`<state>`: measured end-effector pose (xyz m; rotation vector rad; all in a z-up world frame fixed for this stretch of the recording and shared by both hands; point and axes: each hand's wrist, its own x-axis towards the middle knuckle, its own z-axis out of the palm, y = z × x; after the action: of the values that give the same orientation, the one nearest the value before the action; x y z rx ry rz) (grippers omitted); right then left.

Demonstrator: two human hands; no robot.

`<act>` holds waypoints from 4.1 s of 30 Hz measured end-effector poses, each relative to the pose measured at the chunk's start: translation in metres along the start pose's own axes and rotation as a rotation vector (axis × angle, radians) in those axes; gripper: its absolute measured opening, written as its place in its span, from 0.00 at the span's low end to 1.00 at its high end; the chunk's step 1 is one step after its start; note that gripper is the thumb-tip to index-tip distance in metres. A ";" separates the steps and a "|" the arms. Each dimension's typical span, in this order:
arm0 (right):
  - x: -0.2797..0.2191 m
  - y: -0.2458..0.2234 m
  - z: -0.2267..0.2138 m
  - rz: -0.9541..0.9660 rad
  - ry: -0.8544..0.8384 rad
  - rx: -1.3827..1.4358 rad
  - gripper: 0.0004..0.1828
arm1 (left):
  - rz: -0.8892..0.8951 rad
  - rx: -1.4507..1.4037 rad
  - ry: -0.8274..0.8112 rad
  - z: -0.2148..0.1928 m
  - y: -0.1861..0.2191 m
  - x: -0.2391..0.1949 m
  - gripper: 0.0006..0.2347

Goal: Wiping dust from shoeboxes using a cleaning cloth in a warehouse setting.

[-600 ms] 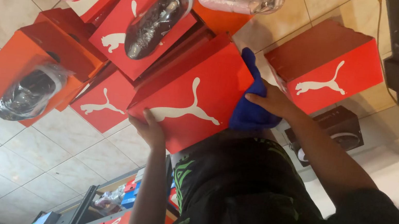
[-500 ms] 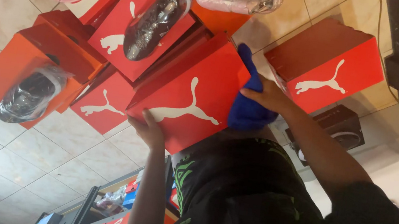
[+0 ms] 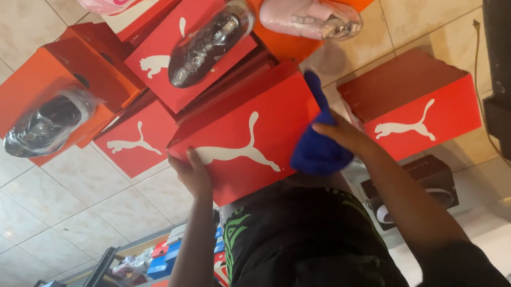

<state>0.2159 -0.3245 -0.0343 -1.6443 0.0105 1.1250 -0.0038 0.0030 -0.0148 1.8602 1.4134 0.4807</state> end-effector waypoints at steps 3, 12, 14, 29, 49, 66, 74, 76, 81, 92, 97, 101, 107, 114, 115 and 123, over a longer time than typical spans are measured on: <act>-0.039 -0.053 0.015 0.071 0.004 -0.003 0.54 | 0.014 0.005 0.018 -0.002 0.010 -0.006 0.30; 0.076 -0.102 0.008 -0.161 -0.090 -0.032 0.54 | -0.012 0.037 -0.013 -0.002 0.007 -0.001 0.31; 0.053 -0.118 0.015 -0.148 -0.070 -0.050 0.53 | -0.028 0.040 -0.017 -0.002 0.014 -0.006 0.30; -0.041 0.055 0.033 -0.130 0.504 0.217 0.33 | -0.001 -0.054 -0.252 -0.026 0.023 -0.002 0.33; -0.019 0.030 0.287 -0.322 0.815 1.241 0.46 | 1.095 0.597 -0.930 0.070 0.133 0.093 0.23; -0.075 -0.056 0.263 -0.058 0.701 1.278 0.48 | 1.048 0.763 -0.778 0.074 0.129 0.092 0.22; 0.016 0.030 0.199 -0.194 0.820 1.325 0.46 | 1.159 0.683 -0.704 0.073 0.122 0.093 0.20; 0.025 0.041 0.173 -0.183 0.850 1.315 0.47 | 1.194 0.670 -0.686 0.073 0.115 0.095 0.19; 0.006 0.018 0.183 -0.278 0.792 1.429 0.47 | 1.260 0.636 -0.580 0.084 0.100 0.103 0.18; 0.003 0.033 0.253 -0.131 0.788 1.258 0.45 | 1.271 0.639 -0.561 0.083 0.098 0.106 0.18; 0.036 0.052 0.164 -0.309 0.869 1.221 0.45 | 1.337 0.563 -0.580 0.082 0.101 0.102 0.18; 0.009 0.028 0.182 -0.212 0.902 1.181 0.45 | 1.314 0.640 -0.557 0.085 0.095 0.104 0.20; -0.006 0.045 0.313 -0.066 0.827 1.184 0.37 | 1.135 0.793 -0.659 0.078 0.107 0.094 0.21; -0.015 0.006 0.206 0.022 0.891 0.965 0.49 | 1.124 0.747 -0.725 0.073 0.117 0.089 0.21; -0.002 0.017 0.188 0.020 0.894 0.966 0.49 | 1.127 0.745 -0.726 0.072 0.119 0.087 0.21; -0.022 0.003 0.214 0.233 0.963 0.829 0.54 | 1.047 0.799 -0.765 0.073 0.133 0.081 0.22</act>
<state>0.0629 -0.1748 -0.0139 -1.2630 1.1497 0.2845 0.1593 0.0391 0.0251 2.8983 -0.0158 -0.4125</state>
